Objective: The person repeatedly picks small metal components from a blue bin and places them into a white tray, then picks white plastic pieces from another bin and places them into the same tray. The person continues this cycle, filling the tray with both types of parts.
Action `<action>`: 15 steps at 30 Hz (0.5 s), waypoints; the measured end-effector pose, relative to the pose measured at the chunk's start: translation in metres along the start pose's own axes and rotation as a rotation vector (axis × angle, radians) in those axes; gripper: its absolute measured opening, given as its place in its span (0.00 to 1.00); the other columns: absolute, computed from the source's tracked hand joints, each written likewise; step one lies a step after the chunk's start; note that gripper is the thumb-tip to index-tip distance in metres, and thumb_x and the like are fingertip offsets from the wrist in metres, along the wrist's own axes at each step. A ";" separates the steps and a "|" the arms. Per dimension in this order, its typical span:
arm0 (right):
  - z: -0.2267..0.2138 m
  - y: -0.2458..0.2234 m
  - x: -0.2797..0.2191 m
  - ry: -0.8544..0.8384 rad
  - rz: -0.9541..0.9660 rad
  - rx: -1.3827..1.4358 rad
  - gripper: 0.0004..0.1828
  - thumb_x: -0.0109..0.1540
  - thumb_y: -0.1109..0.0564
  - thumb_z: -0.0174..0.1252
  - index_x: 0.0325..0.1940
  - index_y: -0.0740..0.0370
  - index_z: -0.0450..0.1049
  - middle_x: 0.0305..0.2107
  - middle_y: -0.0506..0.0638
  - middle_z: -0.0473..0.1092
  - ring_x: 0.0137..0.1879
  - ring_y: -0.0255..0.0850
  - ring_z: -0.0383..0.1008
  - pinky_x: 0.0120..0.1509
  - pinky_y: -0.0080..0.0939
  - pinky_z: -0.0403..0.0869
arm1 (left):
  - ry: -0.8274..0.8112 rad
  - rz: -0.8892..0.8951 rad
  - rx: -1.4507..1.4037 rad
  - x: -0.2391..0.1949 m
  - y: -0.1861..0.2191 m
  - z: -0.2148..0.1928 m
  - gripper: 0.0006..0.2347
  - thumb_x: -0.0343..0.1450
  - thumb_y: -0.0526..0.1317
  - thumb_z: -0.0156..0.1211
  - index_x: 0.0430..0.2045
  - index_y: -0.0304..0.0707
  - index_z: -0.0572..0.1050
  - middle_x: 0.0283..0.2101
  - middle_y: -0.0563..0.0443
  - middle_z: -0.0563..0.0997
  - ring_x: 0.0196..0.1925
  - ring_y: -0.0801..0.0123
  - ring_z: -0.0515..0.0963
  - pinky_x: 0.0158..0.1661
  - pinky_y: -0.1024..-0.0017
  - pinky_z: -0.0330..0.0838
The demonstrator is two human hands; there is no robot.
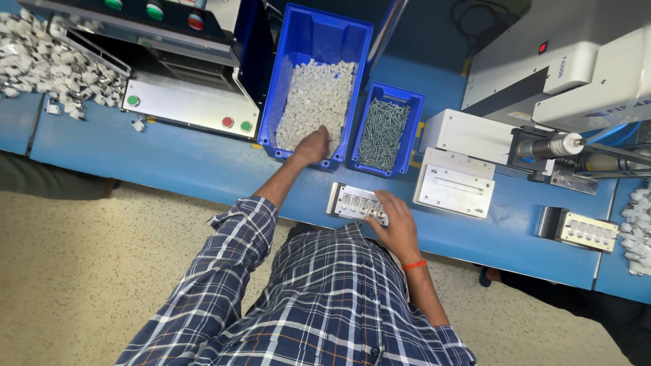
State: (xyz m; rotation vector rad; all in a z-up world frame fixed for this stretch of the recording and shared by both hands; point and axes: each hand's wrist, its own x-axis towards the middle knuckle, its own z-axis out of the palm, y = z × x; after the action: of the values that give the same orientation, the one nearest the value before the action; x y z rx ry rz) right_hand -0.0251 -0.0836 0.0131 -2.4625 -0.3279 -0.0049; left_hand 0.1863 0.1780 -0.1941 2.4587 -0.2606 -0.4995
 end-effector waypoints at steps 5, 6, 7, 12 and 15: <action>-0.018 0.002 -0.006 0.086 0.006 0.045 0.27 0.57 0.53 0.68 0.59 0.62 0.74 0.57 0.55 0.72 0.63 0.53 0.72 0.66 0.50 0.70 | -0.033 -0.215 -1.392 0.013 -0.018 -0.017 0.08 0.78 0.42 0.50 0.39 0.38 0.74 0.32 0.51 0.78 0.31 0.66 0.75 0.31 0.68 0.71; -0.020 0.002 -0.006 0.094 0.018 0.053 0.26 0.57 0.53 0.68 0.59 0.62 0.75 0.57 0.55 0.72 0.63 0.53 0.72 0.66 0.50 0.70 | -0.197 -0.281 -1.760 0.011 -0.018 -0.024 0.07 0.79 0.42 0.53 0.39 0.40 0.75 0.29 0.54 0.76 0.25 0.71 0.72 0.25 0.72 0.68; -0.021 0.003 -0.007 0.103 0.014 0.061 0.26 0.58 0.53 0.68 0.58 0.61 0.75 0.57 0.55 0.72 0.63 0.52 0.72 0.66 0.49 0.70 | -0.193 -0.329 -1.798 0.008 -0.013 -0.031 0.07 0.78 0.42 0.51 0.38 0.39 0.73 0.30 0.53 0.76 0.27 0.71 0.73 0.28 0.73 0.70; -0.021 0.008 -0.009 0.094 0.029 0.072 0.22 0.59 0.51 0.67 0.56 0.58 0.77 0.55 0.53 0.73 0.62 0.49 0.73 0.65 0.48 0.71 | -0.106 -0.493 -1.828 -0.024 0.016 -0.056 0.08 0.79 0.41 0.46 0.37 0.36 0.70 0.34 0.50 0.75 0.34 0.69 0.76 0.37 0.73 0.75; -0.019 0.007 -0.009 0.101 0.004 0.056 0.22 0.59 0.51 0.67 0.56 0.58 0.78 0.54 0.53 0.74 0.62 0.49 0.72 0.66 0.49 0.70 | -0.005 -0.402 -1.513 -0.030 0.027 -0.062 0.13 0.80 0.50 0.51 0.38 0.39 0.74 0.29 0.59 0.71 0.26 0.77 0.66 0.27 0.78 0.63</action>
State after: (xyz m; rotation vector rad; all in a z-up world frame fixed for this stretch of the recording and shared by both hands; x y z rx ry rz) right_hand -0.0309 -0.1023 0.0230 -2.3976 -0.2755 -0.1166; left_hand 0.1823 0.1983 -0.1232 0.9981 0.4829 -0.5502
